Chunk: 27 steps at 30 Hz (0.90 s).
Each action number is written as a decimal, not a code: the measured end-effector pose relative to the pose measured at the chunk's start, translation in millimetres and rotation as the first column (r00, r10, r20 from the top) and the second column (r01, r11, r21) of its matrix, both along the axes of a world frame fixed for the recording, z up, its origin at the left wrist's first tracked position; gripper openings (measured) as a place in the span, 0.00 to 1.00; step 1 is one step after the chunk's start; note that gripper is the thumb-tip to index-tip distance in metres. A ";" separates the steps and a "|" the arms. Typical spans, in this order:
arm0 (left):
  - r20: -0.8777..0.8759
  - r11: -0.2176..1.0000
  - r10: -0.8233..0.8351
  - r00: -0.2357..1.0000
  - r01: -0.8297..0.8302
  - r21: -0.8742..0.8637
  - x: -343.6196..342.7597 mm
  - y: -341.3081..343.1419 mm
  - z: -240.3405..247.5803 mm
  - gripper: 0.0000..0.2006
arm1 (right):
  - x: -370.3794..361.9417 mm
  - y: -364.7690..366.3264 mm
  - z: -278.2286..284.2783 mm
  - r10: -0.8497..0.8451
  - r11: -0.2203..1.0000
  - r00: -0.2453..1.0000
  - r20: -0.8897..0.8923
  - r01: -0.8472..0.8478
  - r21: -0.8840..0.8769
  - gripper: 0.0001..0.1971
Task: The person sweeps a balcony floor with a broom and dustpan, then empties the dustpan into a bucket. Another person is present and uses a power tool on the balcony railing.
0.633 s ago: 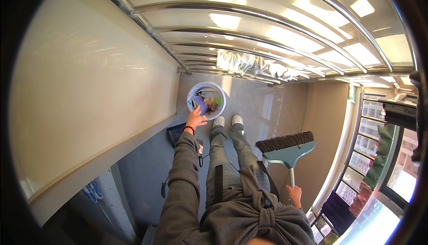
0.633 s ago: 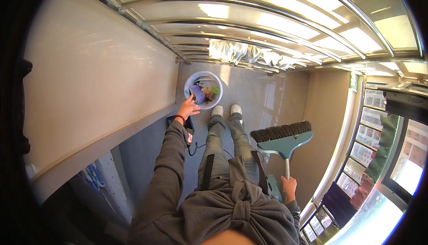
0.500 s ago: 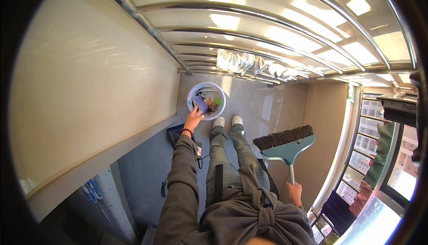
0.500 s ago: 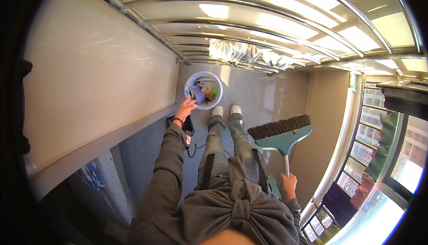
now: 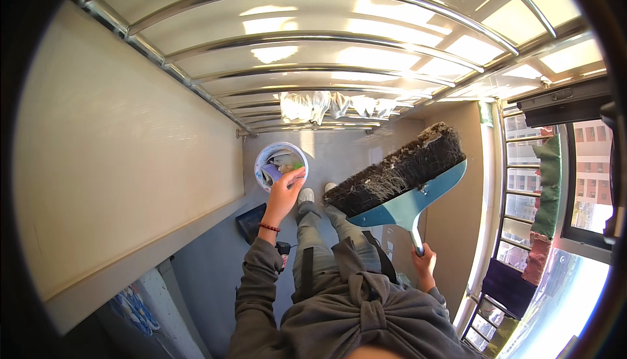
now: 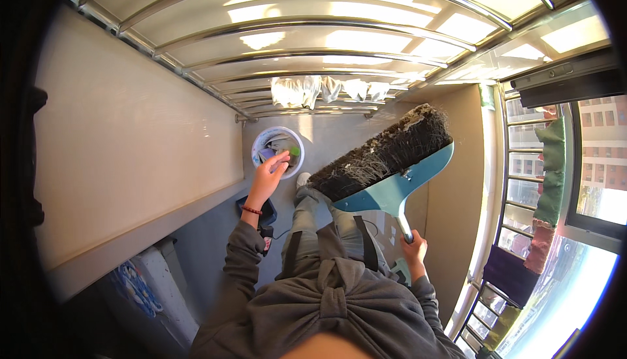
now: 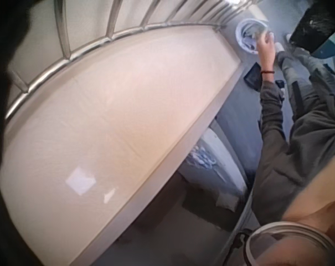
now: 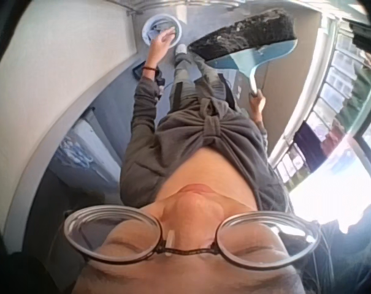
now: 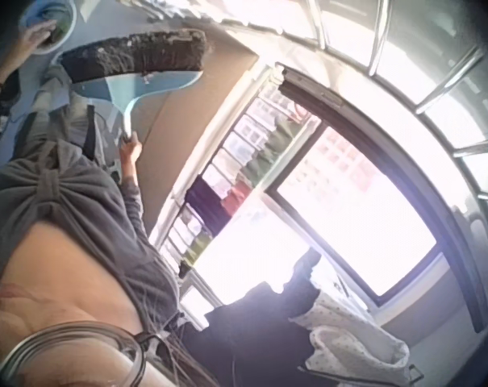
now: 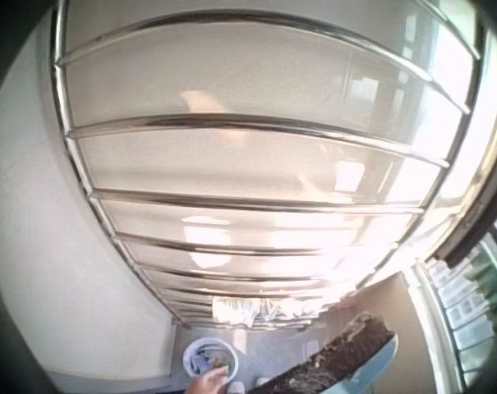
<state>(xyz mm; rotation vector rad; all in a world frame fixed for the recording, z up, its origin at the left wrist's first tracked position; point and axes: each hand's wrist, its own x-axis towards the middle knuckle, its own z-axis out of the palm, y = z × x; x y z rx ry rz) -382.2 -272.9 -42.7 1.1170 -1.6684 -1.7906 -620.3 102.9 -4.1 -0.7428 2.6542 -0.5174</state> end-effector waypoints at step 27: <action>-0.001 0.808 -0.245 0.970 0.203 -0.553 -82.6 18.2 185.1 0.32 | 9.5 -45.2 26.4 -0.058 0.972 0.989 -0.139 0.024 -0.234 0.10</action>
